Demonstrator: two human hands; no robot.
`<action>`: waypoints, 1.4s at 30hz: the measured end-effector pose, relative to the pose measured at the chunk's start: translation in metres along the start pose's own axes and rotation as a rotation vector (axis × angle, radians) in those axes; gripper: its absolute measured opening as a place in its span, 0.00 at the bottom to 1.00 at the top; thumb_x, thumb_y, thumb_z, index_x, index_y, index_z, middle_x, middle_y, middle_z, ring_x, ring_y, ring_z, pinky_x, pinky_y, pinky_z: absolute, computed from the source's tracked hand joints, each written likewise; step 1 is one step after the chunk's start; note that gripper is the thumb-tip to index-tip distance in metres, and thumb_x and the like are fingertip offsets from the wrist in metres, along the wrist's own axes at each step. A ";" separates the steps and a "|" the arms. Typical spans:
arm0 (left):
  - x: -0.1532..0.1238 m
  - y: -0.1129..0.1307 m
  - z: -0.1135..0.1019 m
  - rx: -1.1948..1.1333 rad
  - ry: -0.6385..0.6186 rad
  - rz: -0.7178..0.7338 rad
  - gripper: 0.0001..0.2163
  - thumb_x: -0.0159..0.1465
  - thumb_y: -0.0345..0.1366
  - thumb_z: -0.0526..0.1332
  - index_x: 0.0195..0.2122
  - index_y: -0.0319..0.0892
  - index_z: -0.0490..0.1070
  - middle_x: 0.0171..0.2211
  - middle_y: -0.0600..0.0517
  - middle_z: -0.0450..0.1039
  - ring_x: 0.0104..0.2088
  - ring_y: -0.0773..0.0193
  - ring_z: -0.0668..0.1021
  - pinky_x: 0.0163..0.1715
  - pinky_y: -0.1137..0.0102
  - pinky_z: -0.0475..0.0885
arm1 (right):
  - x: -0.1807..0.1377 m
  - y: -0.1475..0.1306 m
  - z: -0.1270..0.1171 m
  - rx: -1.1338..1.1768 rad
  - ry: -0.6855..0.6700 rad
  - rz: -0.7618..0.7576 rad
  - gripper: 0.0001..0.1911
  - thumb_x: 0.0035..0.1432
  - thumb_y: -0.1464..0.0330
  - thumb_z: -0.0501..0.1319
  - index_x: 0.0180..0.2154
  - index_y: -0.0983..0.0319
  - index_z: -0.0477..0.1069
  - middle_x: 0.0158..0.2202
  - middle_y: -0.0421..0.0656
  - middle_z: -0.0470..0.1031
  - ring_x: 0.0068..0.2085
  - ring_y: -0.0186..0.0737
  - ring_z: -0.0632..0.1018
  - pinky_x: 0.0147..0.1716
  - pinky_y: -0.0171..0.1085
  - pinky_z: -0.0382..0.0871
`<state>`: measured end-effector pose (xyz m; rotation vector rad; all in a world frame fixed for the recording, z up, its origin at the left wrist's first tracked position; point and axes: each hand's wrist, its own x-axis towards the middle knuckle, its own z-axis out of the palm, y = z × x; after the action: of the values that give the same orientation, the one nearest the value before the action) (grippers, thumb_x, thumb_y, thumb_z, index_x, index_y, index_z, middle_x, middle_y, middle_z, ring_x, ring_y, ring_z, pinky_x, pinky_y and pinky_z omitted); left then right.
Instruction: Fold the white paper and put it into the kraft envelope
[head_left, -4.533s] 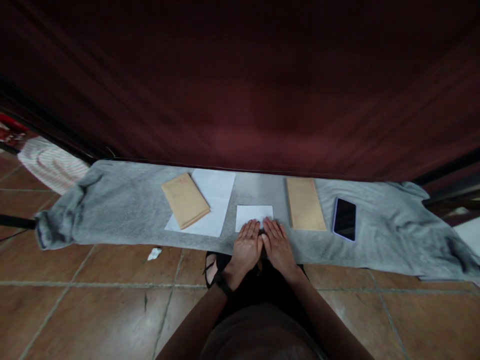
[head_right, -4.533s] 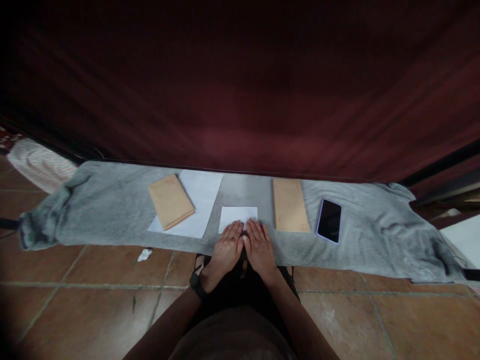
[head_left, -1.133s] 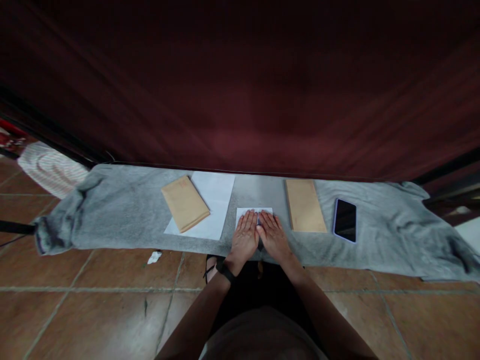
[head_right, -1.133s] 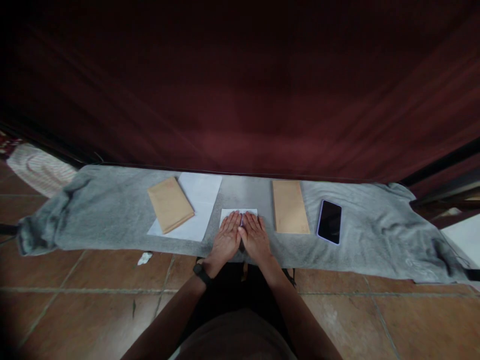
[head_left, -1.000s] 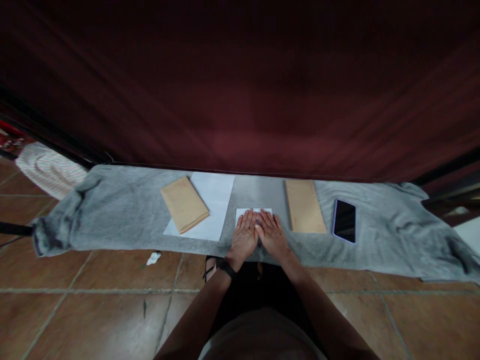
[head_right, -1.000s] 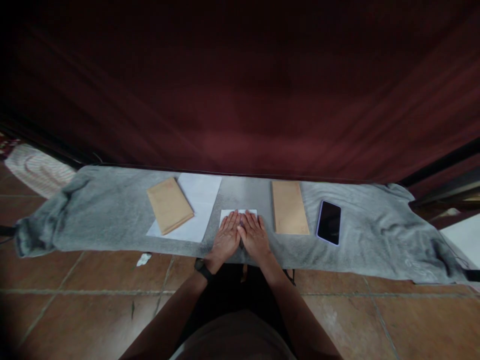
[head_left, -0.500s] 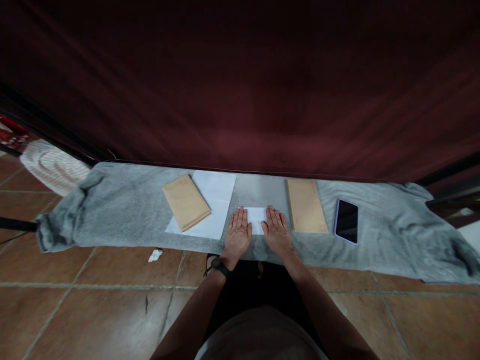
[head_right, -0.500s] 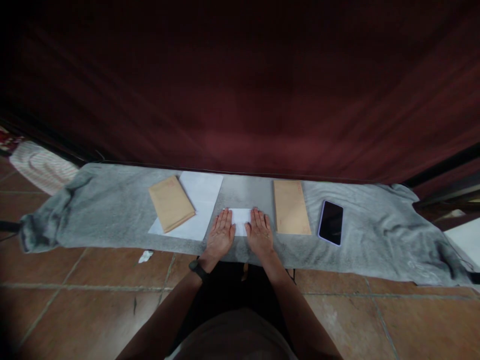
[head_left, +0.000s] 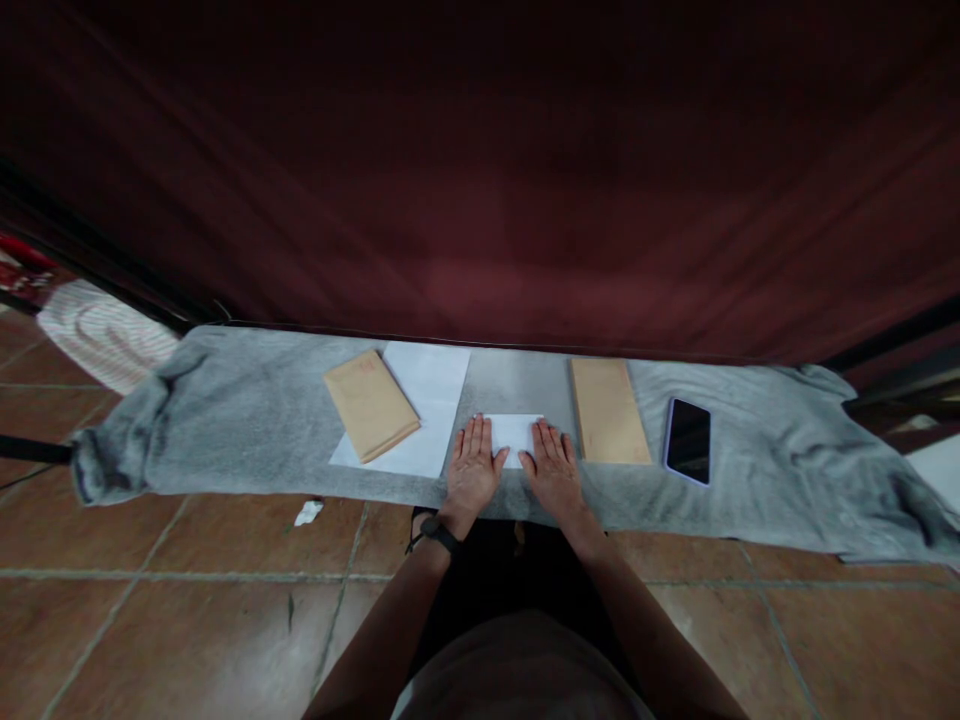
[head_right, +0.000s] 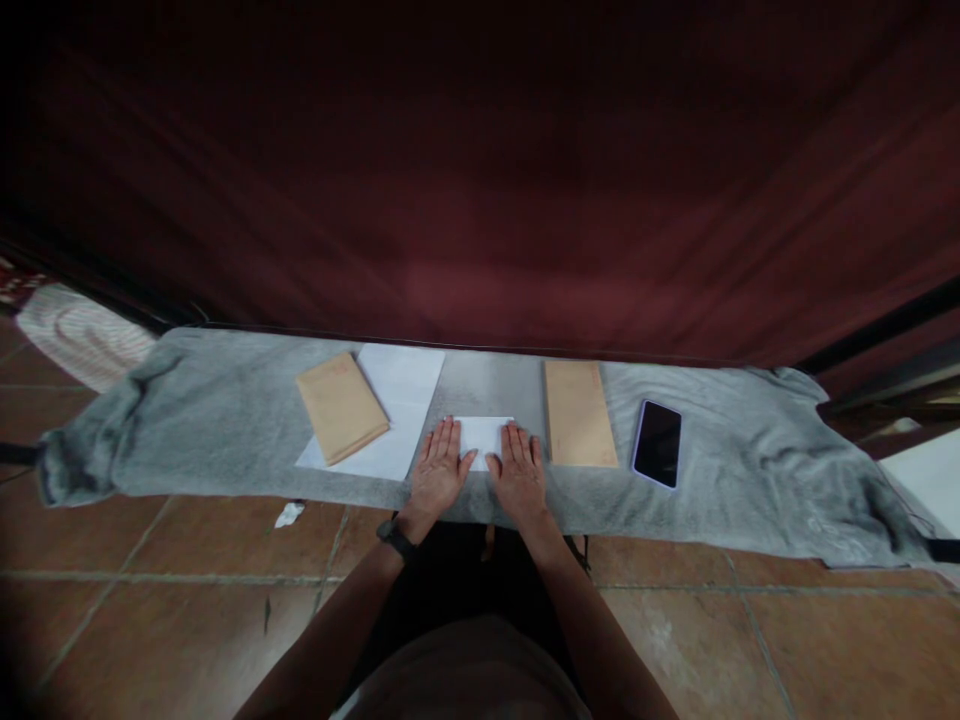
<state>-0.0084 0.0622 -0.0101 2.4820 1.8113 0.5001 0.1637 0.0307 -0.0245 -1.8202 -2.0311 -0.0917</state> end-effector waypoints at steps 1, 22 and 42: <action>0.000 0.000 0.001 0.000 0.004 -0.004 0.29 0.74 0.46 0.47 0.70 0.31 0.53 0.69 0.37 0.56 0.71 0.50 0.57 0.68 0.51 0.58 | -0.001 0.001 0.000 -0.005 -0.002 0.007 0.29 0.73 0.61 0.49 0.69 0.69 0.55 0.68 0.57 0.62 0.68 0.56 0.64 0.65 0.57 0.55; -0.003 -0.022 0.003 -0.188 0.062 -0.015 0.33 0.62 0.19 0.46 0.70 0.38 0.56 0.67 0.41 0.63 0.68 0.53 0.65 0.67 0.50 0.65 | -0.005 0.014 0.002 0.017 -0.041 0.067 0.29 0.65 0.77 0.48 0.67 0.71 0.59 0.68 0.56 0.63 0.67 0.50 0.64 0.65 0.52 0.59; -0.006 0.034 0.000 -0.063 -0.098 0.183 0.25 0.74 0.39 0.47 0.71 0.35 0.54 0.71 0.42 0.55 0.72 0.57 0.56 0.70 0.55 0.55 | -0.006 0.013 -0.002 0.034 -0.036 0.071 0.28 0.66 0.76 0.48 0.65 0.72 0.61 0.67 0.57 0.64 0.68 0.51 0.63 0.66 0.51 0.58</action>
<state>0.0221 0.0460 -0.0046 2.5932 1.5193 0.4262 0.1770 0.0269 -0.0278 -1.8838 -1.9771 -0.0042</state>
